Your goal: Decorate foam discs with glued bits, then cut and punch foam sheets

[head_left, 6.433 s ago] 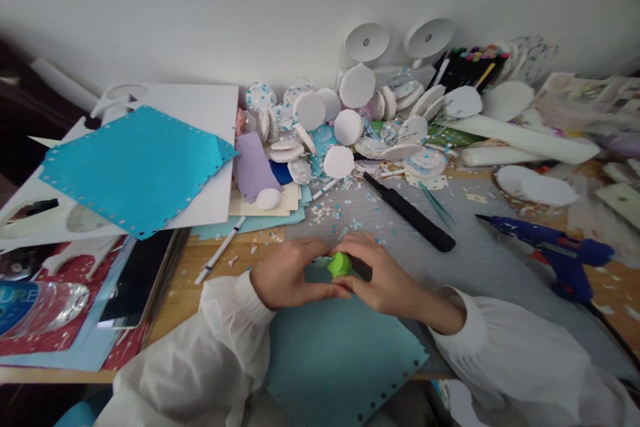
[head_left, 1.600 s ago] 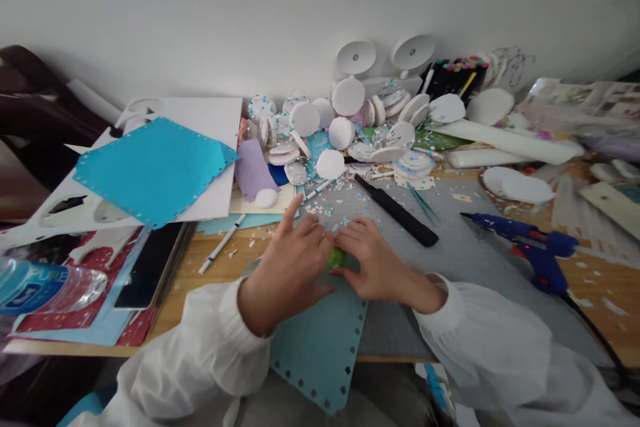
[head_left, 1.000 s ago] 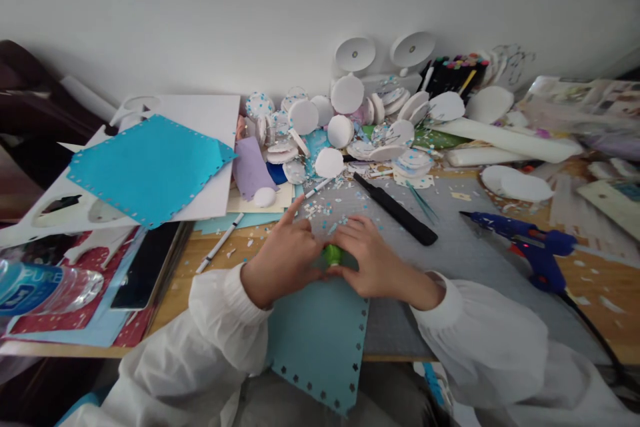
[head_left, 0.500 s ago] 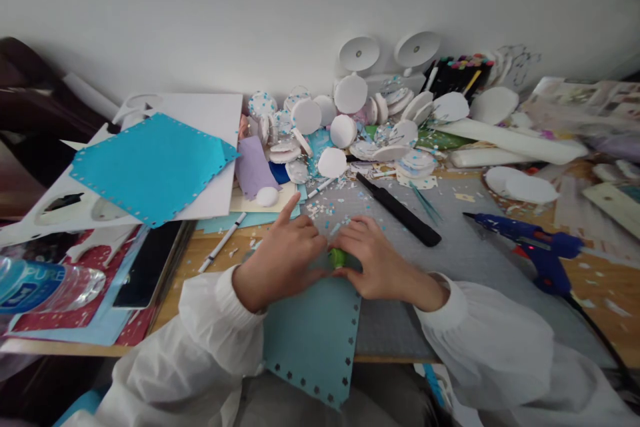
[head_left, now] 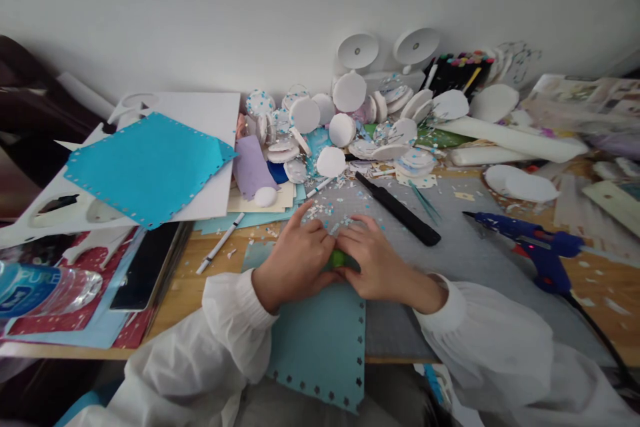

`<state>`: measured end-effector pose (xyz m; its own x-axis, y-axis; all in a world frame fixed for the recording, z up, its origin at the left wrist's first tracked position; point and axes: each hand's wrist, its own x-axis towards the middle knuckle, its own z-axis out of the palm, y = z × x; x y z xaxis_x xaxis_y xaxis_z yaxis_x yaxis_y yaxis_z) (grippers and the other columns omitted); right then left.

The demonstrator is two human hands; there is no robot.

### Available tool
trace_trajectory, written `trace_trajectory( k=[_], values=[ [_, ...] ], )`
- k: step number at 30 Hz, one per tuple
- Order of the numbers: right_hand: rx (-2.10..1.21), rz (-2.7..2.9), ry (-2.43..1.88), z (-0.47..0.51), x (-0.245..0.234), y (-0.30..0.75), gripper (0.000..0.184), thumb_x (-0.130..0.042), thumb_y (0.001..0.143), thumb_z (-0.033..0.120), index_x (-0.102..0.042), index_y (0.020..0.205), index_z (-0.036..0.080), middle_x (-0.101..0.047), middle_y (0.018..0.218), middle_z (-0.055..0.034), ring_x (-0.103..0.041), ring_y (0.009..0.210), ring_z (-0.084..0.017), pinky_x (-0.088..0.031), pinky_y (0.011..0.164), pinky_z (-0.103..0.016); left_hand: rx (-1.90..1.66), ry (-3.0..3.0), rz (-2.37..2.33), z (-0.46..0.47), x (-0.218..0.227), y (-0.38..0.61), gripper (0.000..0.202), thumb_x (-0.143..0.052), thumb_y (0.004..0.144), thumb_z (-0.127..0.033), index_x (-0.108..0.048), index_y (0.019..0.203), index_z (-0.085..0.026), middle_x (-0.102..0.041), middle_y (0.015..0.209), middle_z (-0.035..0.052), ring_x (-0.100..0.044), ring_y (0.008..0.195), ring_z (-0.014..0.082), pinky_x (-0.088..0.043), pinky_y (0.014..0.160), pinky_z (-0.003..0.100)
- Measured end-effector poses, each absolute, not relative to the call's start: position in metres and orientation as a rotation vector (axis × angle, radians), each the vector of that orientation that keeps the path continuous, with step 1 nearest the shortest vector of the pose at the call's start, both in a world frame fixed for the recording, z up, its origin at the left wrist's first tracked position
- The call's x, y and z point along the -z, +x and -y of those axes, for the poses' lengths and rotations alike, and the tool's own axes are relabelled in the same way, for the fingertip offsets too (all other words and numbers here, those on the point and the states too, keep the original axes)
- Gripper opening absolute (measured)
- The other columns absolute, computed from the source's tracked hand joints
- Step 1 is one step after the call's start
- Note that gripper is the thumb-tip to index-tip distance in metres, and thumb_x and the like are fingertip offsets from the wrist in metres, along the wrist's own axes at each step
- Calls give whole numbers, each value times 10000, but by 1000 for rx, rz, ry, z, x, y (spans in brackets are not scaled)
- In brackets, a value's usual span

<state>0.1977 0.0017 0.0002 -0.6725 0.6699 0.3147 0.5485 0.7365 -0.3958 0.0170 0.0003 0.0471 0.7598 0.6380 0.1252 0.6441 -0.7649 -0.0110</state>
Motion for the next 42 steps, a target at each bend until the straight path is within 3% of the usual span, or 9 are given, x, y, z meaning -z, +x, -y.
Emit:
trace_trajectory(
  k=[3, 7, 15, 17, 21, 29, 35, 42],
  values=[
    [-411, 2518, -936, -3, -2, 198, 157, -646, 722, 187, -580, 859, 148, -613, 840, -79, -553, 888, -255, -298, 1013, -490, 100, -2875, 1083, -2, -46, 14, 352, -657, 774, -513, -653, 764, -161, -679, 722, 58, -636, 814, 249, -288, 1104, 532],
    [-520, 2531, -930, -4, -5, 201, 233, -696, 746, 249, -593, 928, 147, -633, 901, -79, -557, 931, -256, -289, 1012, -487, -46, -2939, 1074, -6, -44, 3, 204, -694, 797, -360, -654, 683, -196, -658, 597, 10, -648, 672, 197, -382, 1029, 476],
    [-532, 2537, -927, -5, -5, 202, 189, -682, 771, 261, -588, 907, 169, -633, 888, -69, -550, 916, -255, -309, 977, -479, -86, -2962, 1093, -9, -50, -8, 197, -691, 811, -294, -652, 640, -203, -654, 600, -2, -643, 697, 188, -326, 1067, 466],
    [-503, 2526, -925, -3, -4, 202, 171, -670, 758, 224, -583, 897, 173, -629, 871, -59, -554, 904, -247, -296, 992, -483, -38, -2960, 1085, -6, -53, -5, 182, -702, 793, -354, -662, 701, -201, -667, 646, 4, -638, 743, 202, -316, 1061, 480],
    [-450, 2524, -909, -2, -3, 201, 161, -634, 711, 167, -564, 856, 170, -607, 835, -53, -543, 872, -236, -301, 1002, -483, 82, -2925, 1084, 1, -52, 9, 496, -677, 706, -620, -658, 836, -141, -680, 806, 75, -614, 858, 270, -342, 1005, 495],
    [-399, 2481, -931, -4, 0, 200, 111, -577, 675, 137, -528, 762, 186, -578, 762, -45, -538, 805, -221, -318, 1005, -481, 153, -2967, 1075, -3, -36, 15, 400, -632, 793, -527, -625, 813, -128, -658, 808, 69, -609, 811, 252, -387, 869, 449],
    [-461, 2518, -950, -3, 1, 198, 159, -634, 740, 190, -583, 886, 155, -612, 834, -60, -554, 887, -243, -291, 1018, -489, 19, -2945, 1112, -6, -43, 12, 462, -691, 736, -582, -642, 803, -128, -678, 755, 70, -630, 769, 254, -419, 833, 435],
    [-548, 2500, -970, -7, -7, 203, 278, -724, 751, 316, -598, 942, 160, -636, 896, -65, -533, 934, -258, -308, 965, -479, -192, -2991, 1164, -11, -53, -1, 194, -728, 787, -349, -651, 743, -177, -664, 685, 45, -634, 748, 231, -423, 791, 390]
  ],
)
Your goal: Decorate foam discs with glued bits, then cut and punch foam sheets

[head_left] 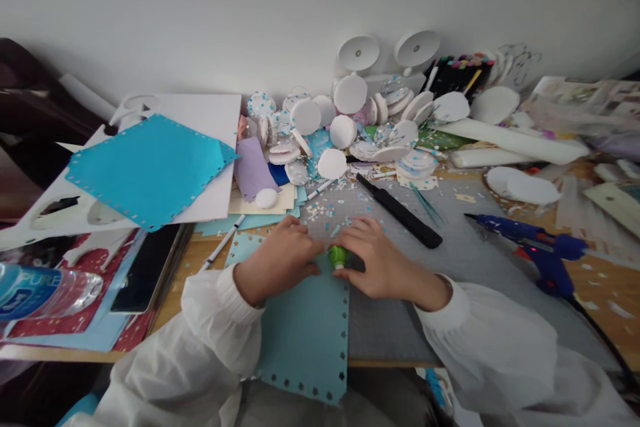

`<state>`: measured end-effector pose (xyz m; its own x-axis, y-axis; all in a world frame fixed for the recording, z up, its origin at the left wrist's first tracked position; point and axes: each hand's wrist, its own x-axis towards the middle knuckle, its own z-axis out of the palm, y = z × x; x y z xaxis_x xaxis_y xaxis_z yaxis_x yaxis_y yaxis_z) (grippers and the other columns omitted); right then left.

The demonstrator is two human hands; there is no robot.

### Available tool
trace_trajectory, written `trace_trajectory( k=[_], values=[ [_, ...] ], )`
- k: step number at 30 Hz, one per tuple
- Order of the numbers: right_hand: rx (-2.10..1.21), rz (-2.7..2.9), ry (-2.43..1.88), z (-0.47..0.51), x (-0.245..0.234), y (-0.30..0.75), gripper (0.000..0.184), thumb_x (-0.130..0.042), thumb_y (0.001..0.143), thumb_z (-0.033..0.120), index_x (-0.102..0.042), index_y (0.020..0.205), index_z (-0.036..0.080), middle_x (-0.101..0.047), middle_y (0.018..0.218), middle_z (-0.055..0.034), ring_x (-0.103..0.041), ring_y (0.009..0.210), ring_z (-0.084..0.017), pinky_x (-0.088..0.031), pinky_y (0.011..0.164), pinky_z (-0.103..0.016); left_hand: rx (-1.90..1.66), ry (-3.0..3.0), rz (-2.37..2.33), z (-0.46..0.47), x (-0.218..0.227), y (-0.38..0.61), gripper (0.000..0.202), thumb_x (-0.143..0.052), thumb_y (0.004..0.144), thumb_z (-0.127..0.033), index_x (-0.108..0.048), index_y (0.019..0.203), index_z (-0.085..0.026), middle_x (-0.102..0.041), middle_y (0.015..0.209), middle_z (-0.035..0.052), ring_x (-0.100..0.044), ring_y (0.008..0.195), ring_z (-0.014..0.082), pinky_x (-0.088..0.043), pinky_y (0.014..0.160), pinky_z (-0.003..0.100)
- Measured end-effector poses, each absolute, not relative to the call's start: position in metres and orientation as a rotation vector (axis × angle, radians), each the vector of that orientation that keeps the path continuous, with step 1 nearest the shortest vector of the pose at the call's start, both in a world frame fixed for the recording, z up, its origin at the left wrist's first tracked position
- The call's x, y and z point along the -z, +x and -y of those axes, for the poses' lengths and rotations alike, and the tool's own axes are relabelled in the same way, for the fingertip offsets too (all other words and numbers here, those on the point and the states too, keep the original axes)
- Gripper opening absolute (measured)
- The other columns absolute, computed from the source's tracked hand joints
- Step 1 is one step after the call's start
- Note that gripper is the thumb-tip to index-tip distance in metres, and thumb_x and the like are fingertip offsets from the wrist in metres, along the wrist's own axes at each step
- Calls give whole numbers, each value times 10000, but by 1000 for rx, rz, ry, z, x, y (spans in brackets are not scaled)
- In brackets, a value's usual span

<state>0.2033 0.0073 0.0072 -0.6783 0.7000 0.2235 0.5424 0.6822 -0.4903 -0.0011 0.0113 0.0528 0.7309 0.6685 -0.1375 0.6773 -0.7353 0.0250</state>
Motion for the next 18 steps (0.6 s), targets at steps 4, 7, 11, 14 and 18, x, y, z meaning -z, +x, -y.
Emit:
trace_trajectory(
  k=[4, 7, 11, 14, 18],
  values=[
    [-566, 2514, -994, -9, -7, 205, 278, -731, 751, 306, -591, 945, 164, -640, 920, -65, -524, 939, -257, -322, 938, -462, 197, 2819, -1097, -13, -54, -5, 156, -721, 797, -308, -646, 745, -182, -654, 688, 35, -624, 770, 227, -404, 809, 387],
    [-571, 2534, -991, -9, -5, 205, 242, -728, 749, 291, -582, 894, 163, -638, 903, -67, -528, 921, -255, -336, 919, -453, 183, 2826, -1088, -15, -54, -7, 147, -714, 804, -295, -645, 736, -184, -649, 676, 30, -614, 766, 219, -392, 816, 385],
    [-543, 2521, -980, -7, -5, 204, 186, -710, 742, 244, -571, 843, 172, -630, 862, -59, -537, 895, -248, -334, 933, -459, 90, 2853, -1073, -12, -54, -5, 162, -704, 808, -345, -648, 795, -194, -656, 740, 25, -604, 806, 219, -383, 812, 382],
    [-529, 2502, -950, -5, -5, 202, 185, -681, 731, 202, -573, 879, 176, -627, 867, -57, -552, 901, -245, -320, 970, -469, -24, 2884, -1058, -8, -52, 4, 446, -702, 737, -554, -638, 942, -164, -659, 931, 70, -580, 922, 269, -385, 827, 413],
    [-451, 2484, -939, -3, -4, 201, 156, -643, 684, 166, -563, 817, 180, -609, 808, -54, -554, 857, -245, -333, 973, -474, -42, 2910, -1072, -5, -46, 16, 488, -661, 751, -585, -624, 874, -114, -650, 880, 93, -574, 879, 275, -387, 817, 426]
  ],
)
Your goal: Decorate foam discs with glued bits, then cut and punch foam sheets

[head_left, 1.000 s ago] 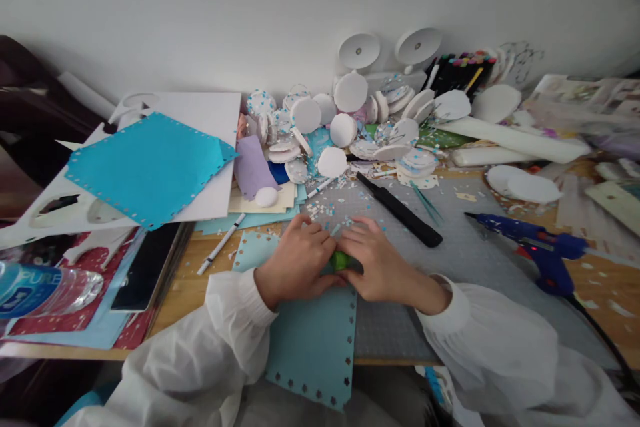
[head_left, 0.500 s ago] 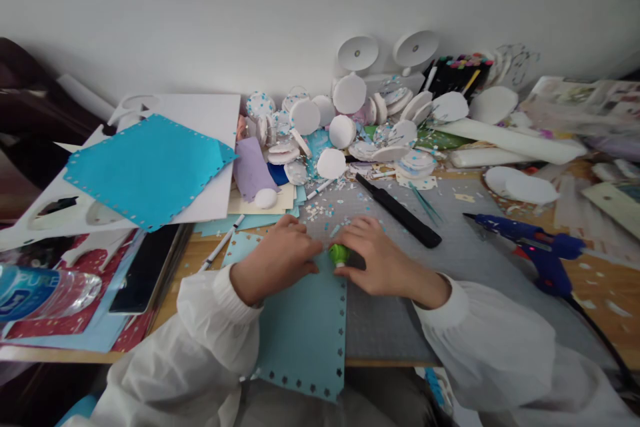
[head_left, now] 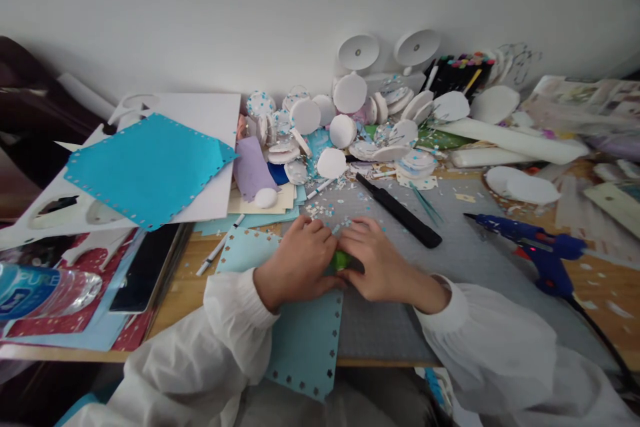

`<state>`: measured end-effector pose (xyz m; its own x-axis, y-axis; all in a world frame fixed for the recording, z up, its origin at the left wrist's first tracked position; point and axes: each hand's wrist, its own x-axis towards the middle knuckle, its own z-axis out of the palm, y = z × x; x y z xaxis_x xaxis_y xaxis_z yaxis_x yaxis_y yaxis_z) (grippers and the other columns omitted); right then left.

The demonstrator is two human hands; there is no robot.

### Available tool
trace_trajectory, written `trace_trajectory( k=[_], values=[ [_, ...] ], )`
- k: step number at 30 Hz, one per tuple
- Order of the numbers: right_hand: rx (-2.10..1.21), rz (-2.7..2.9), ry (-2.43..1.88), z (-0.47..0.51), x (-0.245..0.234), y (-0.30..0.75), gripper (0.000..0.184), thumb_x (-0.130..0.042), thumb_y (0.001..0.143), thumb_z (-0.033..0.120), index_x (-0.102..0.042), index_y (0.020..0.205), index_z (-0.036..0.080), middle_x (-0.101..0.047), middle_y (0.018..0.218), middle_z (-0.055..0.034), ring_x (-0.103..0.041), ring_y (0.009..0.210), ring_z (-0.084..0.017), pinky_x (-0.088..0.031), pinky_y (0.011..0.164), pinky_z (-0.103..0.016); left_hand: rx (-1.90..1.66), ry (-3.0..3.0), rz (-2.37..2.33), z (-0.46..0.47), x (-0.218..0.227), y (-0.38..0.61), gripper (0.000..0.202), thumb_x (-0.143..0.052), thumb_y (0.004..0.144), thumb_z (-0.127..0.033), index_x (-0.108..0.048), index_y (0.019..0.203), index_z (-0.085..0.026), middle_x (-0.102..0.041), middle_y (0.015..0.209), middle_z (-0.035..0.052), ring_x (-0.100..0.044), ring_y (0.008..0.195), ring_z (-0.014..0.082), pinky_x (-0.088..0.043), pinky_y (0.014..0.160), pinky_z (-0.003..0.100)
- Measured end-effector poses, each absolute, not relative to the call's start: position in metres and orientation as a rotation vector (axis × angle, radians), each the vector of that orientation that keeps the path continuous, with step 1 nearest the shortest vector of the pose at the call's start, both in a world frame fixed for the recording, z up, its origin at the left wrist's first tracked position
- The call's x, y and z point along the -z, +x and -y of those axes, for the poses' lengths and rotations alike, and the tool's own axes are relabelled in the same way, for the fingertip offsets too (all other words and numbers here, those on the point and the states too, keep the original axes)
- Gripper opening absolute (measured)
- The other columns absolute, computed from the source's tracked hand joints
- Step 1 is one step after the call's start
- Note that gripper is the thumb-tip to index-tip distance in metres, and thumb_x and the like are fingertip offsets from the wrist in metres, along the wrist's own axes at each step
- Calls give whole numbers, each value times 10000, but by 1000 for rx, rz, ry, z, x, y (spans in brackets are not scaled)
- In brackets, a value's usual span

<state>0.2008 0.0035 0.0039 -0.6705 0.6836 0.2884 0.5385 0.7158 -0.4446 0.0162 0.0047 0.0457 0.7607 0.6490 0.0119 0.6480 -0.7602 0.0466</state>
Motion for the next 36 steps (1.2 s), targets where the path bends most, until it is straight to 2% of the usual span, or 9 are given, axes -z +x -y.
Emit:
trace_trajectory(
  k=[5, 10, 16, 20, 26, 29, 33, 36],
  values=[
    [-435, 2482, -932, -5, -1, 201, 138, -626, 668, 148, -566, 789, 173, -602, 786, -56, -562, 833, -237, -311, 1007, -484, -59, 2876, -1049, -6, -43, 18, 435, -655, 772, -564, -617, 836, -136, -662, 852, 79, -592, 854, 261, -386, 829, 425],
    [-479, 2481, -935, -6, -1, 201, 189, -677, 731, 211, -595, 892, 157, -620, 830, -59, -566, 879, -241, -309, 1003, -488, 5, 2883, -1116, -8, -43, 13, 498, -677, 743, -602, -626, 883, -127, -675, 762, 68, -634, 757, 253, -422, 761, 398],
    [-554, 2506, -925, -9, -8, 207, 278, -735, 735, 300, -616, 950, 168, -649, 906, -73, -544, 924, -263, -338, 937, -475, 82, 2875, -1075, -11, -41, 2, 243, -727, 775, -423, -671, 850, -199, -674, 653, 11, -639, 643, 200, -428, 675, 327],
    [-572, 2537, -924, -10, -9, 209, 288, -738, 743, 297, -624, 970, 163, -647, 917, -73, -535, 926, -259, -341, 922, -458, 35, 2896, -1048, -12, -42, -1, 226, -724, 783, -399, -678, 894, -208, -671, 660, 5, -637, 653, 194, -430, 674, 316],
    [-550, 2559, -935, -10, -8, 209, 283, -727, 749, 266, -621, 994, 172, -645, 942, -74, -519, 935, -261, -352, 894, -447, 92, 2894, -1028, -15, -44, -2, 195, -725, 781, -382, -677, 858, -208, -658, 632, -3, -629, 646, 182, -420, 688, 317],
    [-520, 2577, -933, -9, -8, 207, 224, -707, 746, 233, -615, 938, 163, -636, 900, -70, -522, 907, -254, -357, 895, -446, 27, 2885, -1013, -14, -43, 0, 239, -720, 775, -424, -670, 864, -208, -658, 654, -2, -622, 666, 189, -410, 688, 328],
    [-465, 2562, -948, -9, -8, 206, 155, -666, 727, 173, -593, 863, 158, -630, 846, -68, -535, 877, -250, -352, 911, -462, -73, 2862, -1058, -10, -44, 10, 422, -689, 739, -578, -645, 828, -168, -681, 771, 43, -621, 775, 231, -397, 698, 356],
    [-435, 2553, -940, -10, -7, 206, 148, -631, 717, 151, -585, 856, 170, -625, 832, -64, -540, 866, -246, -351, 926, -472, -61, 2871, -1157, -8, -43, 18, 449, -664, 753, -595, -630, 802, -150, -682, 781, 65, -615, 798, 249, -385, 716, 375]
  ],
)
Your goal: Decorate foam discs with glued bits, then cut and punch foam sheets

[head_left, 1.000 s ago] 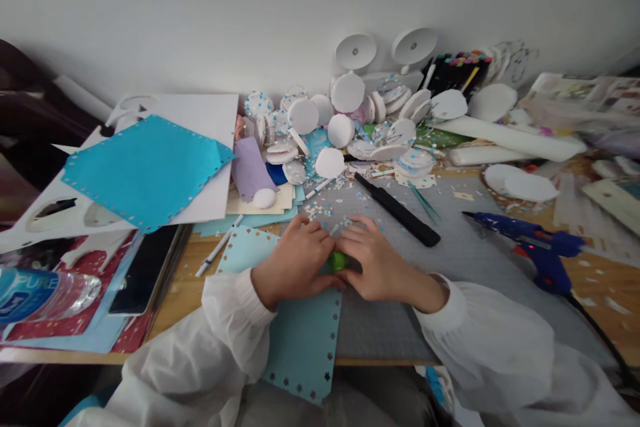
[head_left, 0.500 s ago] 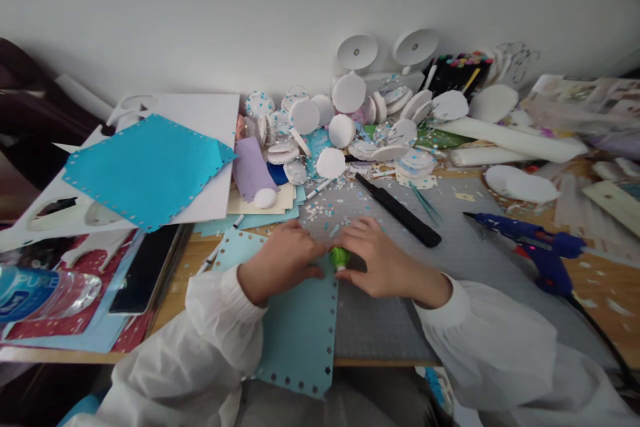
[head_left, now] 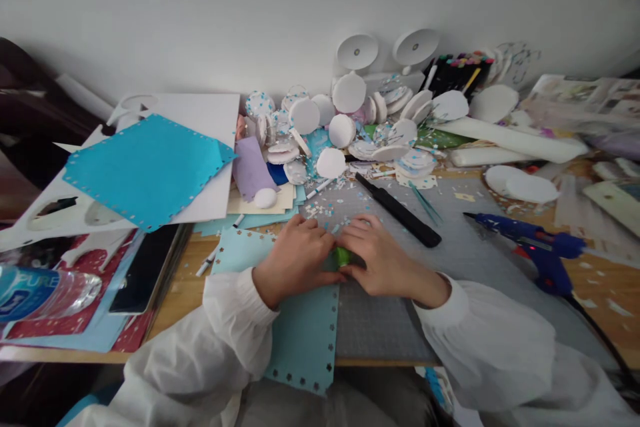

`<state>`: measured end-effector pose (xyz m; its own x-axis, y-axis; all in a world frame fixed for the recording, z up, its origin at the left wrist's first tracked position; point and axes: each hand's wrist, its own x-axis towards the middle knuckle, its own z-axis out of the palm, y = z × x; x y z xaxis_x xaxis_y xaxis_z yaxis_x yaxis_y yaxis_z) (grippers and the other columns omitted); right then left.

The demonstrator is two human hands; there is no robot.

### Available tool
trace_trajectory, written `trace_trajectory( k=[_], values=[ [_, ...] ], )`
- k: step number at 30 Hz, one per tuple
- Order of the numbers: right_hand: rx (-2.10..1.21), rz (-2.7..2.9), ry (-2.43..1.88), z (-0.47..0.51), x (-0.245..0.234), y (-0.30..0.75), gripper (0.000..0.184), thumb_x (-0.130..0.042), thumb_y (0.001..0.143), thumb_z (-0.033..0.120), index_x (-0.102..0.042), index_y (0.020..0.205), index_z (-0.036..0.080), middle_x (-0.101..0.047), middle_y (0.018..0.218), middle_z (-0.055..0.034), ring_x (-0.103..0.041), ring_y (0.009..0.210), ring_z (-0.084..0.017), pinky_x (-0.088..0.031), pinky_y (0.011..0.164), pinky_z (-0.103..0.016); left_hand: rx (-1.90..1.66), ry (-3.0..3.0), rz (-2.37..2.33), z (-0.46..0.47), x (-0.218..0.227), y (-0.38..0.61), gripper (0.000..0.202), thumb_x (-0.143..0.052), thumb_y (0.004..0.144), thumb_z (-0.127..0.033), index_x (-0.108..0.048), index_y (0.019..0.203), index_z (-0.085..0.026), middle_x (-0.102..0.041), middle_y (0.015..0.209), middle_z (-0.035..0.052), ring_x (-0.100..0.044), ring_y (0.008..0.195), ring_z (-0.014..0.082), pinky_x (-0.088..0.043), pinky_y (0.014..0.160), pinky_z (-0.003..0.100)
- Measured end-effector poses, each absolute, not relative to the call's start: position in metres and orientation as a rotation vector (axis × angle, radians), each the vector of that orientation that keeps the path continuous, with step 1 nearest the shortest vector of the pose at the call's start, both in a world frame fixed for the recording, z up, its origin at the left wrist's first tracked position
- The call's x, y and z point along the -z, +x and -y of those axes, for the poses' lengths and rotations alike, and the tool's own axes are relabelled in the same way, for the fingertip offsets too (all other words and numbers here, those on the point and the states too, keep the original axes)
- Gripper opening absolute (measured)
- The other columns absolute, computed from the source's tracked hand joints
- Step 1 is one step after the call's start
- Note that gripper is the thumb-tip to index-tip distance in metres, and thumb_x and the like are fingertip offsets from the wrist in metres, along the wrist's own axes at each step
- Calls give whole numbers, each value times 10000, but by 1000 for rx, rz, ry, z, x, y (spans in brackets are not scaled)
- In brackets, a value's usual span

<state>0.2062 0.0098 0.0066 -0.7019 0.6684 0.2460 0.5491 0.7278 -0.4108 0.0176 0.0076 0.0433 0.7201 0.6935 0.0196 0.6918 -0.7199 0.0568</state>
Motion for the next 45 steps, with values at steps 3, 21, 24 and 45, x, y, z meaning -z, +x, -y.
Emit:
trace_trajectory(
  k=[3, 21, 24, 45],
  values=[
    [-408, 2538, -920, -10, -4, 207, 151, -609, 693, 139, -574, 833, 179, -618, 815, -60, -546, 845, -239, -344, 954, -485, -42, 2916, -1104, -7, -41, 20, 422, -636, 788, -564, -629, 793, -142, -675, 776, 83, -607, 790, 255, -373, 721, 383],
    [-791, 2195, -1131, -18, -7, 210, 205, -693, 769, 329, -626, 917, 205, -666, 902, -48, -598, 884, -224, -440, 817, -378, -116, 2764, -1132, -6, -14, 2, 372, -545, 887, -523, -590, 916, -154, -658, 889, 54, -612, 847, 225, -378, 751, 353],
    [-1250, 1784, -1144, -26, -7, 211, 240, -588, 842, 421, -630, 872, 187, -673, 852, -49, -604, 769, -190, -468, 700, -330, -212, 2704, -1065, -3, -9, -1, 263, -519, 927, -407, -589, 879, -157, -652, 881, 47, -600, 853, 202, -375, 777, 345],
    [-2284, 583, -617, -21, -7, 195, 426, -437, 935, 451, -652, 1095, 119, -672, 1147, -128, -603, 1105, -211, -340, 1089, -369, -1199, 2055, -1250, -6, 9, 5, 155, -657, 859, -221, -596, 999, -193, -628, 868, 31, -578, 768, 152, -483, 702, 271]
  ],
)
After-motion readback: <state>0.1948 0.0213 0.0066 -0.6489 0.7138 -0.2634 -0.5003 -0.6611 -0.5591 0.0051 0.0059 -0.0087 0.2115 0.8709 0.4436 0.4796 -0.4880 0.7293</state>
